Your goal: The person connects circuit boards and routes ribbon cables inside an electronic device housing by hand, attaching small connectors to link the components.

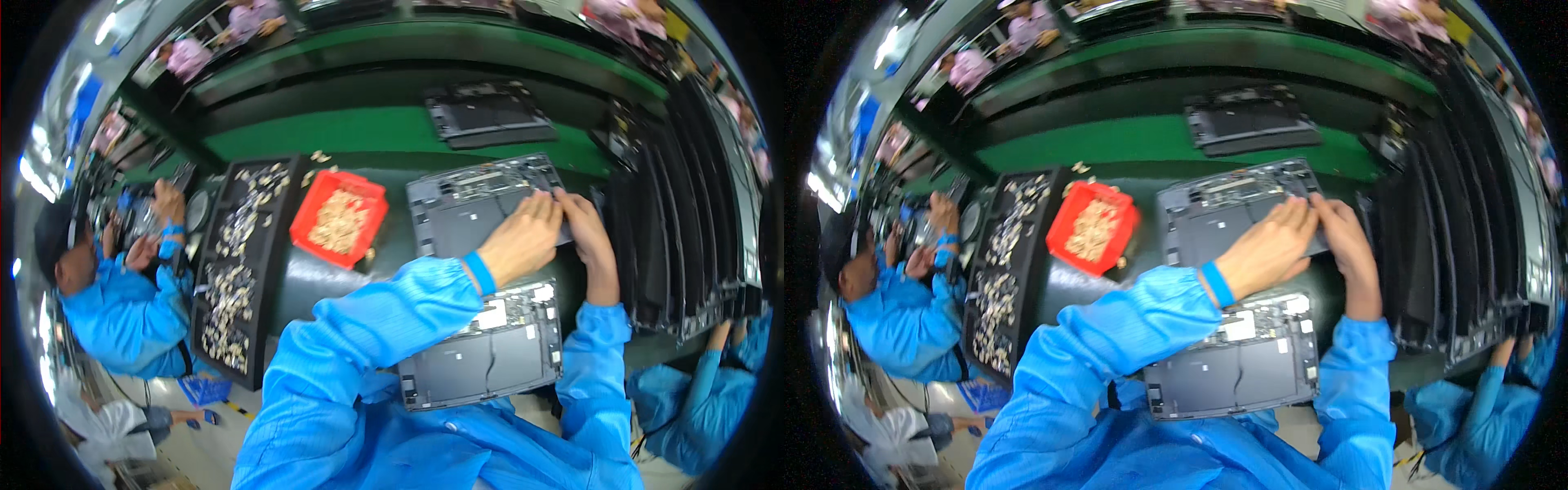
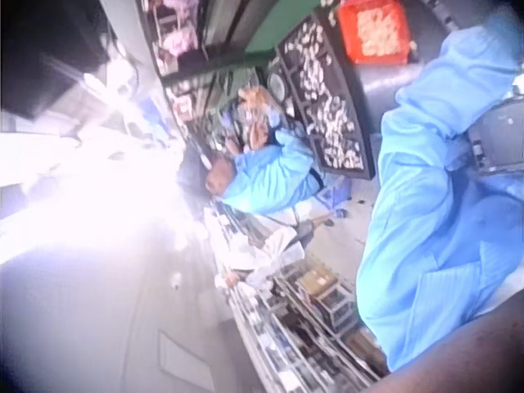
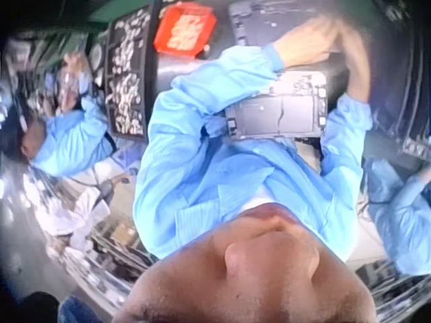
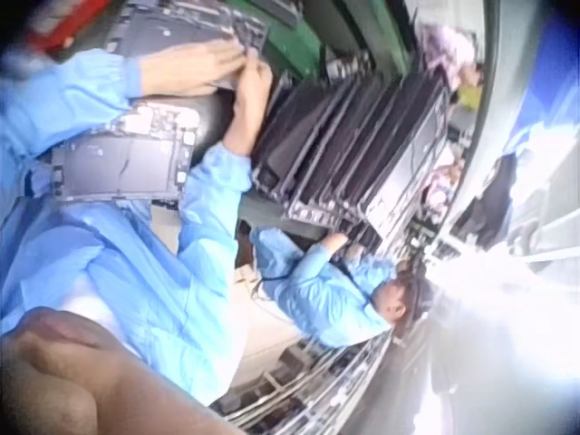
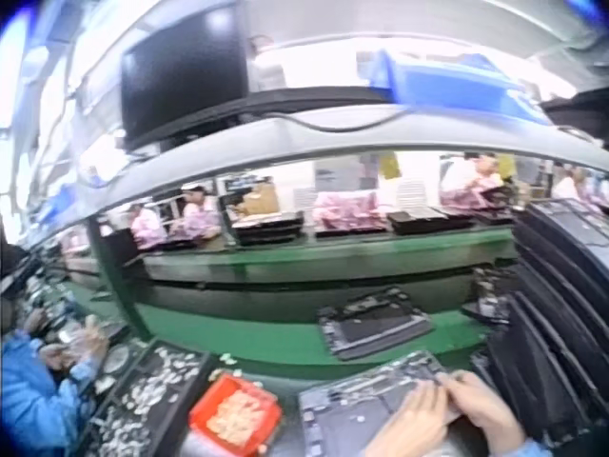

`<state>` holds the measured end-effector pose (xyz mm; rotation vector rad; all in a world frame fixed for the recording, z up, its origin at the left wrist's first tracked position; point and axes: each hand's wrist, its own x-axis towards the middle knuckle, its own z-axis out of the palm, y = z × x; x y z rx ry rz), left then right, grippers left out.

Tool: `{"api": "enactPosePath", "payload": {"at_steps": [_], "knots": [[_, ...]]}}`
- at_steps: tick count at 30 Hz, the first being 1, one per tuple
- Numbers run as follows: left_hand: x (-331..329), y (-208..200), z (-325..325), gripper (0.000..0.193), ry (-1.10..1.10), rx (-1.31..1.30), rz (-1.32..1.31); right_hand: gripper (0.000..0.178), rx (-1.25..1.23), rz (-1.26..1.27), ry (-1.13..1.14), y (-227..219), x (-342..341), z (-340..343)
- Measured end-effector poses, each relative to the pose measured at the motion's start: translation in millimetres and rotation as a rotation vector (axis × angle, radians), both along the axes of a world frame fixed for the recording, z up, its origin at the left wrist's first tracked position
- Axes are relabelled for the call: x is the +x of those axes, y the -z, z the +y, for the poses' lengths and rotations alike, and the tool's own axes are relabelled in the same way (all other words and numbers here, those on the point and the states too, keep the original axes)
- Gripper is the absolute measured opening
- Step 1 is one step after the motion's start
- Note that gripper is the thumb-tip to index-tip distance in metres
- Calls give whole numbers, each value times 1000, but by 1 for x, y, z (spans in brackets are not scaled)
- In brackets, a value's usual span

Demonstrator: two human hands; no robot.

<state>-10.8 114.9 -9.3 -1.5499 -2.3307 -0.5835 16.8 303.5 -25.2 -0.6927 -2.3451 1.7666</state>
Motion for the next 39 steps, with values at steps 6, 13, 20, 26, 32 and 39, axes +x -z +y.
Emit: {"api": "enactPosePath", "payload": {"at_steps": [6, 13, 20, 26, 32, 39], "knots": [[2, -65, -61, 66, 172, 155, -374, 50, -225, 244, 72, -4, -21, -3], [88, -83, -174, 50, 102, 356, -386, 32, -375, 310, 21, -52, -170, -52], [101, -95, -317, 46, -481, 252, -476, 66, -240, 231, -148, 9, -349, -154], [-52, -62, -431, 24, -1046, 132, -150, 80, 302, 356, -422, -73, -266, -267], [-177, -22, -452, 45, -1287, 119, -304, 53, 482, 583, -694, -139, -98, -247], [-216, 8, -495, 23, -1133, 269, -412, 42, 397, 556, -659, -131, -3, -215]]}}
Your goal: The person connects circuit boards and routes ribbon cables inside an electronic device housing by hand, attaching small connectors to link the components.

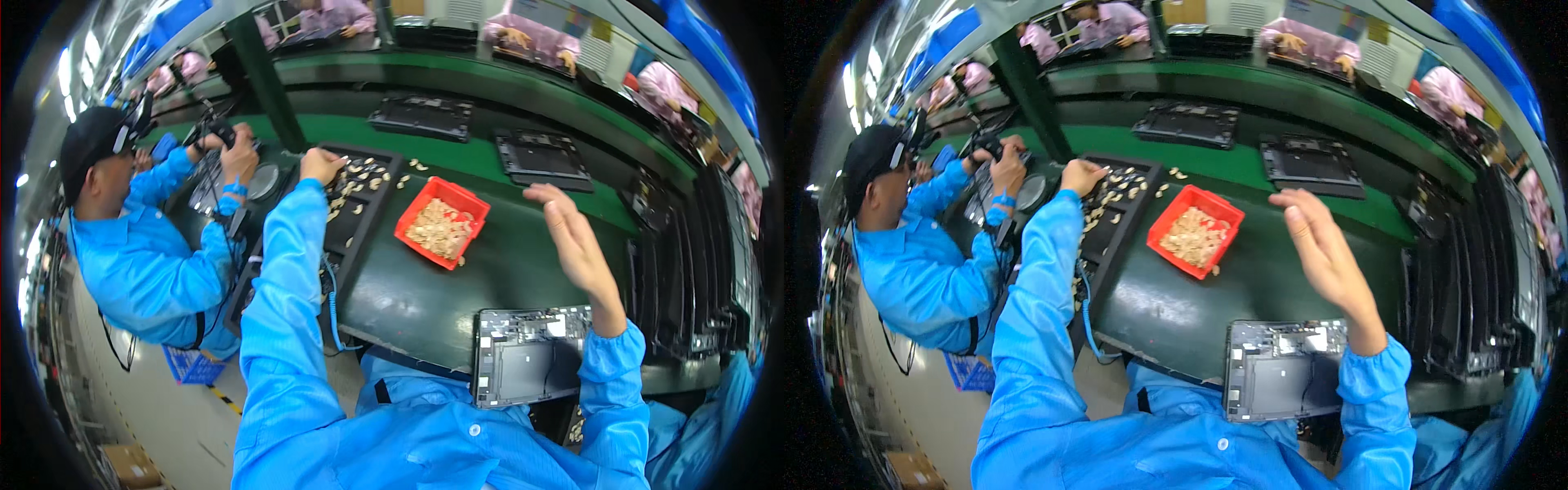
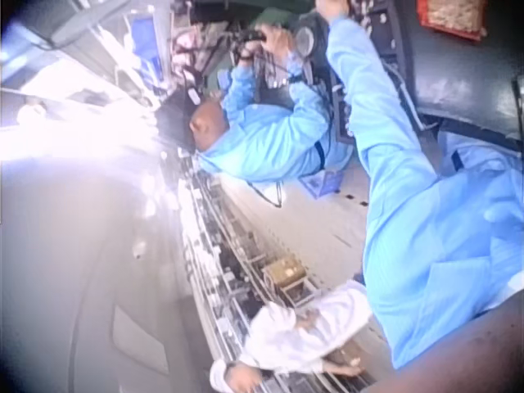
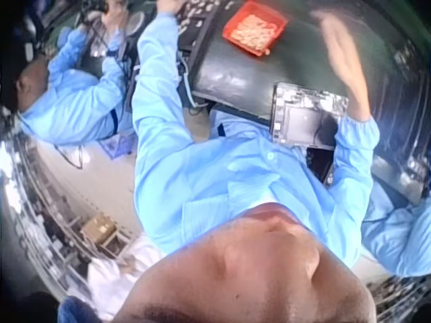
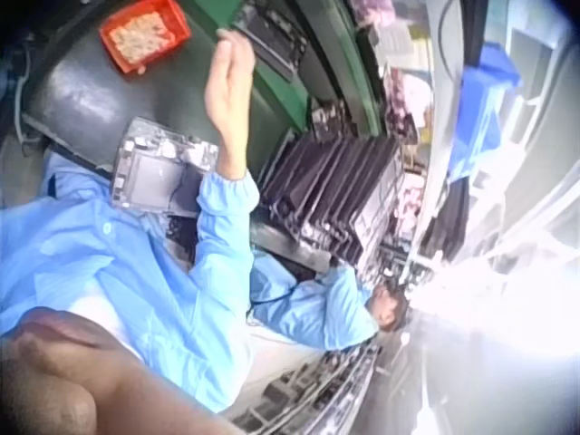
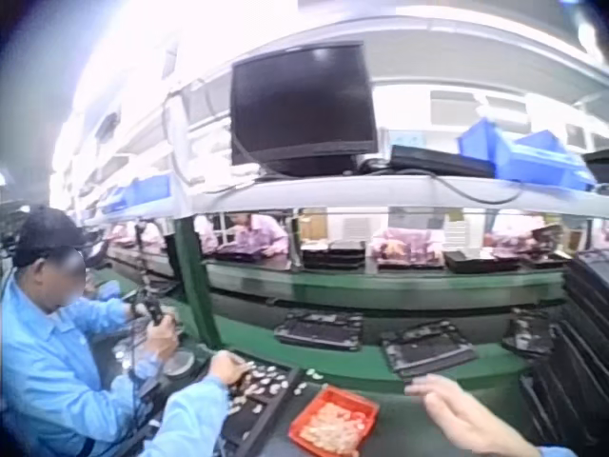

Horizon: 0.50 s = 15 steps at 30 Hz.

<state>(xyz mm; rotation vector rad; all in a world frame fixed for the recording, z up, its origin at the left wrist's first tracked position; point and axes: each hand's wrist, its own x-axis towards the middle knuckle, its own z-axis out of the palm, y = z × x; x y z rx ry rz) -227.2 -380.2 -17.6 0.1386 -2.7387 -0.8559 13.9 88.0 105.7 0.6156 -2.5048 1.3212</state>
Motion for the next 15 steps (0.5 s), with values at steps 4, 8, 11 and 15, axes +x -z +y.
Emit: {"api": "enactPosePath", "payload": {"at_steps": [4, 8, 11, 15], "knots": [[0, 3, -11, 27, 115, 400, 47, 42, -16, -75, 35, 11, 19, 1], [9, -7, 2, 40, 116, 673, 145, 42, -80, -86, -12, 18, 19, -3], [19, -33, 10, 35, 152, 807, 223, 38, -109, -82, -11, 15, 19, -15], [27, -54, 8, 26, 216, 728, 130, 34, -52, -46, -28, 14, 10, -39]]}}
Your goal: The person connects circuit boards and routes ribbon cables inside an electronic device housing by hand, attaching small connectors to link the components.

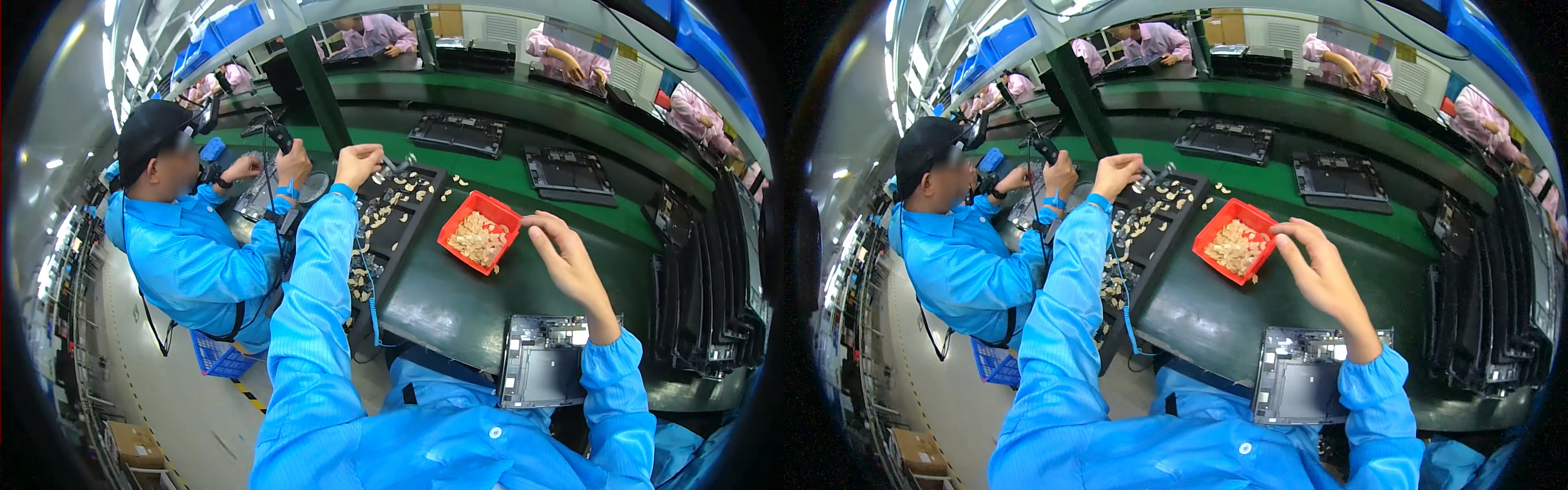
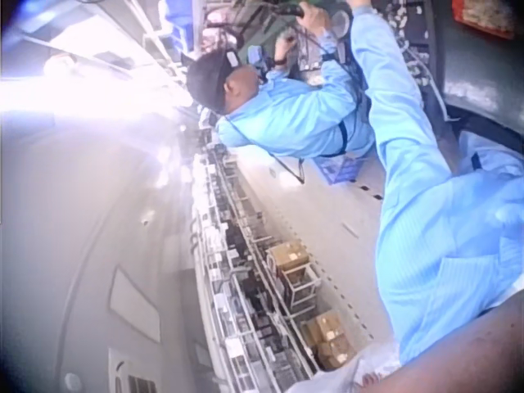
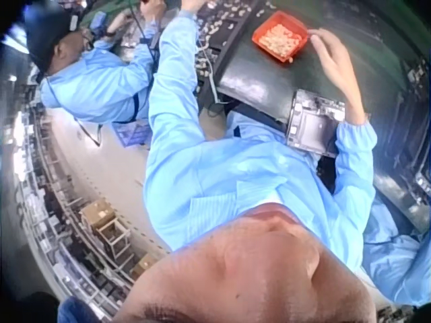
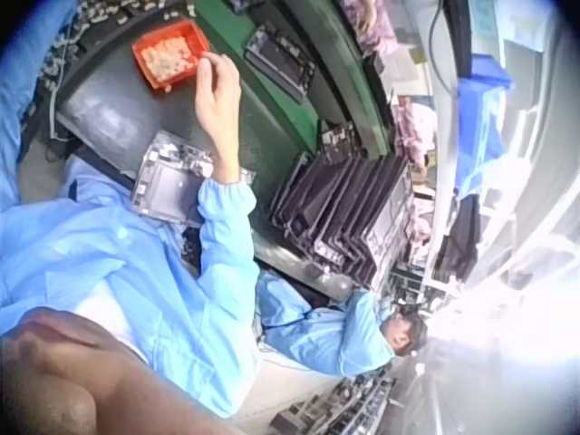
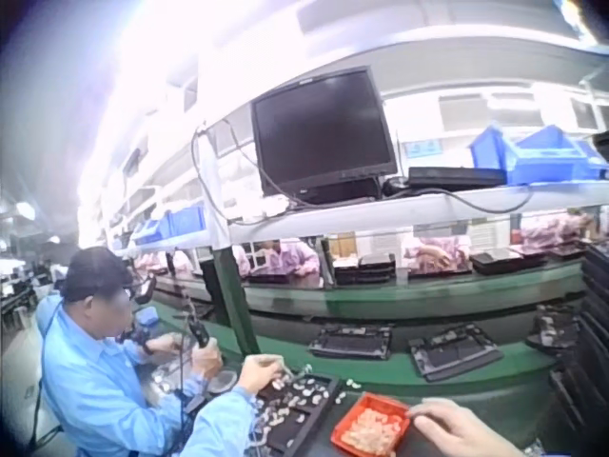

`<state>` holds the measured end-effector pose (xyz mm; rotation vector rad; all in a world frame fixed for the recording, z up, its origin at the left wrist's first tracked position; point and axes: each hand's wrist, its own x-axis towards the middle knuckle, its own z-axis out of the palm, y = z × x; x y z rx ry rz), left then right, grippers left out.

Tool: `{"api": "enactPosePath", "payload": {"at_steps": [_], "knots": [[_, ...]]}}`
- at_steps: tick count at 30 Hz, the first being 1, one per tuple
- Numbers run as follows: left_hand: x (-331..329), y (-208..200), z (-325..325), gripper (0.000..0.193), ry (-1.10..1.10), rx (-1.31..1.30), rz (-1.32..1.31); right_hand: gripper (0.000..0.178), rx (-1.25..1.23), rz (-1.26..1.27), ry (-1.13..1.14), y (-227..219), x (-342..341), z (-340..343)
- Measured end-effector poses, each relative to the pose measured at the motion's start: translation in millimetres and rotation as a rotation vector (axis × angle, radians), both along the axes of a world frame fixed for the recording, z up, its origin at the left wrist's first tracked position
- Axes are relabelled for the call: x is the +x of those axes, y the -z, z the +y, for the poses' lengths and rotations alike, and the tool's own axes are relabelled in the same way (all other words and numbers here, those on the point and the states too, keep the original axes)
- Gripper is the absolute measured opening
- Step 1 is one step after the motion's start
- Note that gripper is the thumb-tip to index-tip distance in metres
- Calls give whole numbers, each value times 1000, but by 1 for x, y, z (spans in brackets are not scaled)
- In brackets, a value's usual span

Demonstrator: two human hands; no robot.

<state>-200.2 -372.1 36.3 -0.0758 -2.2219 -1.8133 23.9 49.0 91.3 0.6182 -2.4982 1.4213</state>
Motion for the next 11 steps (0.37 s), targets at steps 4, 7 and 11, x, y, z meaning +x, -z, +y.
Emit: {"api": "enactPosePath", "payload": {"at_steps": [4, 7, 11], "knots": [[11, -7, 14, 27, -99, -254, -162, 34, -10, 16, -9, 6, -8, -12], [14, -13, 10, 25, -213, -459, 180, 34, -31, 41, -14, 6, -5, -17], [18, -39, 40, 27, 0, -147, 253, 33, -57, 41, -31, 0, -8, -20]]}}
